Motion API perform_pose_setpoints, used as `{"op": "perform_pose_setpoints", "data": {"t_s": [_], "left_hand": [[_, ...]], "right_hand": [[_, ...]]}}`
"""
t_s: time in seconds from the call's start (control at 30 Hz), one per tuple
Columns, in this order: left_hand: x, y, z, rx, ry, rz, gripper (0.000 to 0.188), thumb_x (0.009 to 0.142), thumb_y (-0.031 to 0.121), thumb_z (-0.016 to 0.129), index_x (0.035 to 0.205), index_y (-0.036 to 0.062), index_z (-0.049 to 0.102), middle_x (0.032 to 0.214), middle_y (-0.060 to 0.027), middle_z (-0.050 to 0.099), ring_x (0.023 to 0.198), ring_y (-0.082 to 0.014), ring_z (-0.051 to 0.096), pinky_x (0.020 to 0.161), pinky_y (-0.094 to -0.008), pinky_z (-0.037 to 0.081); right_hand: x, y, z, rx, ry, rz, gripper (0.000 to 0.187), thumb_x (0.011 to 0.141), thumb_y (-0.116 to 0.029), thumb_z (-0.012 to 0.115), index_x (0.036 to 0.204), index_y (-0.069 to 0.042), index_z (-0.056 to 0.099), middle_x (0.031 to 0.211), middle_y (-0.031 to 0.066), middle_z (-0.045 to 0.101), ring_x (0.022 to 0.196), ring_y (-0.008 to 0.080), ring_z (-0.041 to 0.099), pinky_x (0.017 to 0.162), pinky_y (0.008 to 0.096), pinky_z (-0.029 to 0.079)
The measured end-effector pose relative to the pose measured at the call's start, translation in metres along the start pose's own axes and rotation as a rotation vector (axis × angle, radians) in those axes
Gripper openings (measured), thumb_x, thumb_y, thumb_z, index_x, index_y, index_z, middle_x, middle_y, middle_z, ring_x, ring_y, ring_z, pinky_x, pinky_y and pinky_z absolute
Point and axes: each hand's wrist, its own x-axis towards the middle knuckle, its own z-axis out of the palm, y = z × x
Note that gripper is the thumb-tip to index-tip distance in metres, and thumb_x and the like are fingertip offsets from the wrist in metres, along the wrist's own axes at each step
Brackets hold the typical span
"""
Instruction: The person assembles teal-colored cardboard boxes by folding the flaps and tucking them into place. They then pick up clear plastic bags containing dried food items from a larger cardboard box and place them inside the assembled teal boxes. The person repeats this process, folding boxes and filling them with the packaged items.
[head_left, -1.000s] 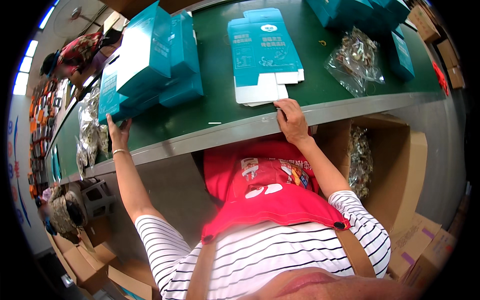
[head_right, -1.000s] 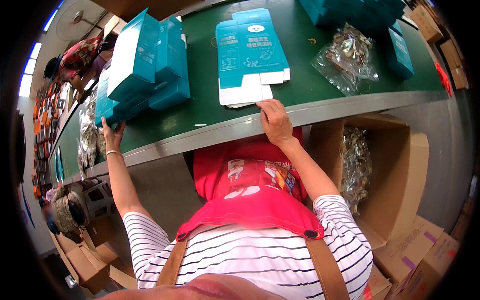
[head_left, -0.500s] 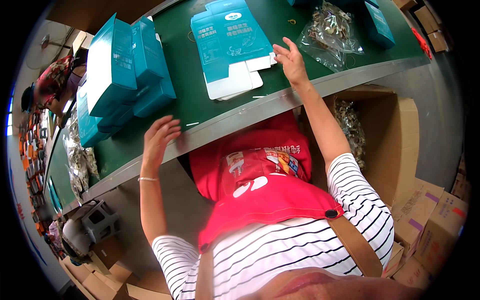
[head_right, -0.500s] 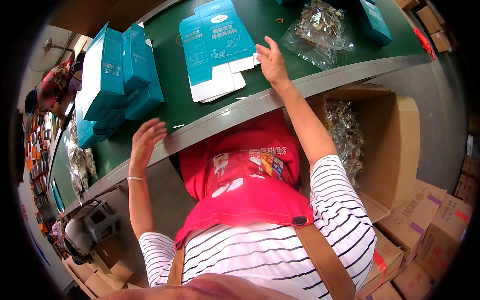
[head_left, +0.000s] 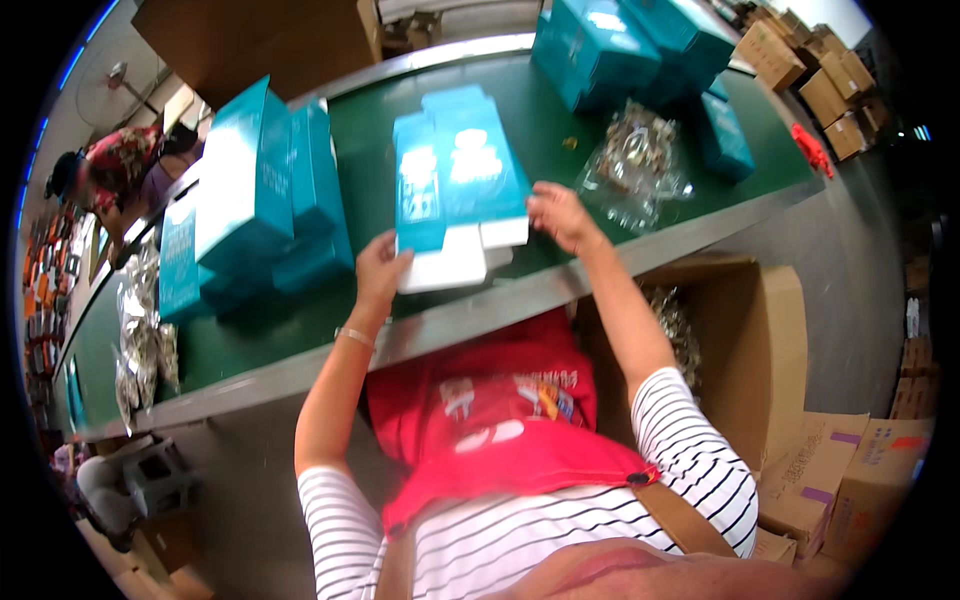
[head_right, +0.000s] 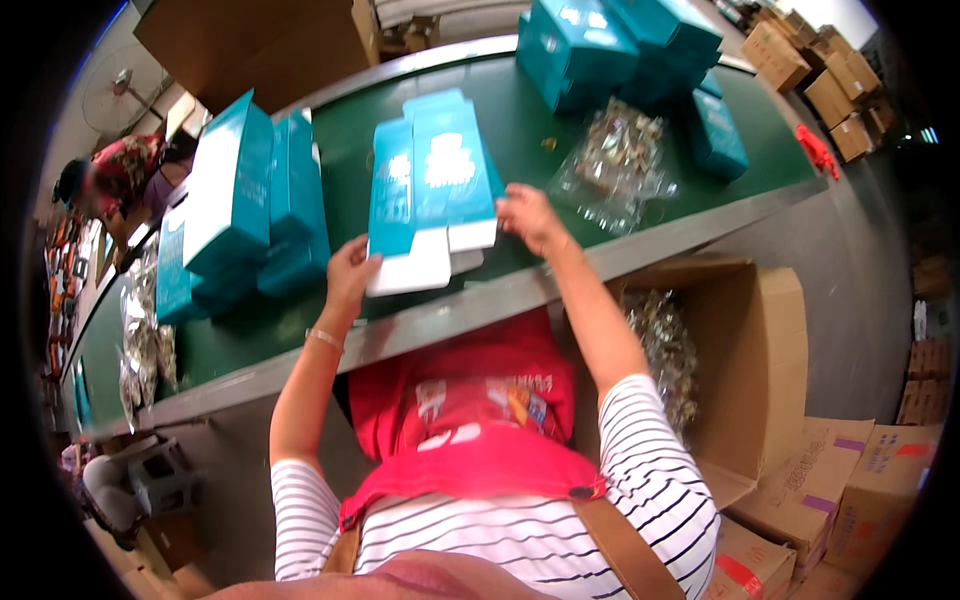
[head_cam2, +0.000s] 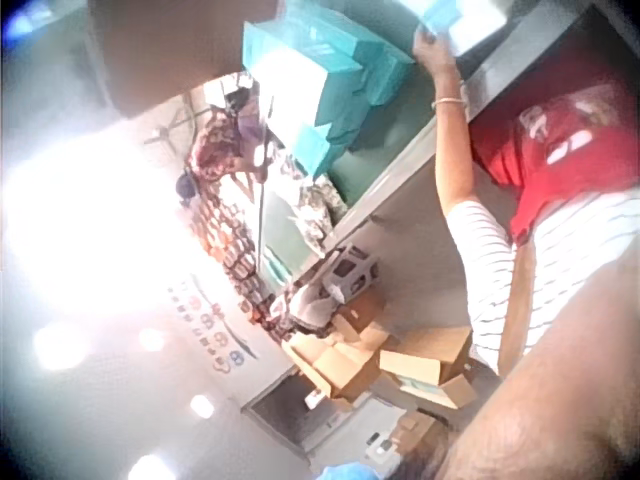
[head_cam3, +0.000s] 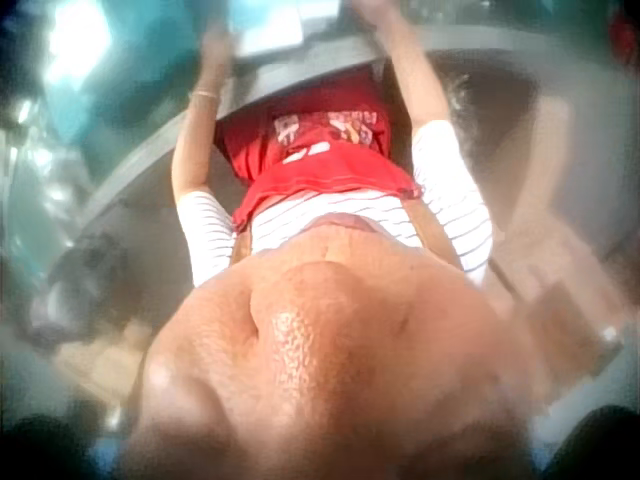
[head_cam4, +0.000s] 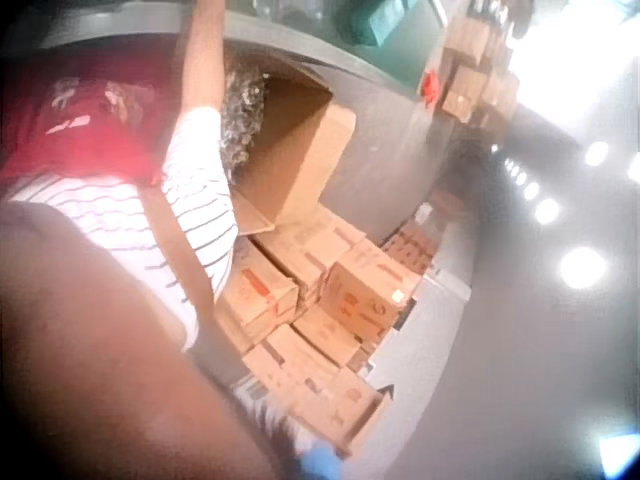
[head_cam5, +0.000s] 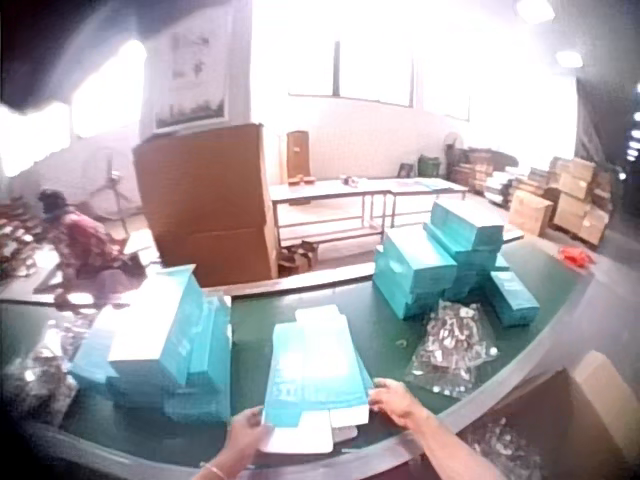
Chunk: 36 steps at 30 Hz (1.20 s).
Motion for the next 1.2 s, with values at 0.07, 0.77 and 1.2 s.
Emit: {"op": "perform_pose_setpoints", "data": {"t_s": [0.07, 0.77, 1.2], "left_hand": [[-0.011, 0.016, -0.001, -0.182, -0.139, -0.101, 0.046, 0.081, -0.003, 0.058, 0.126, -0.0078, 0.049, 0.1, -0.0112, 0.066, 0.078, -0.011, 0.062, 0.067, -0.0229, 0.05], [-0.139, 0.077, -0.003, -0.306, -0.461, 0.494, 0.096, 0.063, 0.042, 0.085, 0.136, -0.0004, 0.039, 0.139, -0.011, 0.041, 0.129, -0.0222, 0.036, 0.108, -0.0384, 0.027], [-0.151, 0.119, -0.062, -0.697, 0.583, 0.569, 0.022, 0.091, 0.016, 0.06, 0.102, -0.0032, 0.06, 0.096, -0.0105, 0.063, 0.081, -0.0188, 0.062, 0.069, -0.0314, 0.051]], "right_hand": [[-0.013, -0.015, 0.013, 0.046, -0.162, 0.114, 0.037, 0.089, -0.006, 0.058, 0.123, 0.005, 0.049, 0.1, 0.0103, 0.063, 0.085, 0.0189, 0.064, 0.069, 0.032, 0.056], [-0.105, -0.036, 0.166, 1.044, -0.666, 0.226, 0.035, 0.096, -0.021, 0.051, 0.129, -0.011, 0.047, 0.13, 0.0089, 0.054, 0.12, 0.025, 0.053, 0.102, 0.0444, 0.042], [-0.172, -0.048, 0.161, 0.062, -1.045, 0.263, 0.03, 0.097, -0.018, 0.049, 0.119, 0.001, 0.058, 0.113, 0.0139, 0.063, 0.104, 0.0213, 0.061, 0.088, 0.032, 0.049]]}}
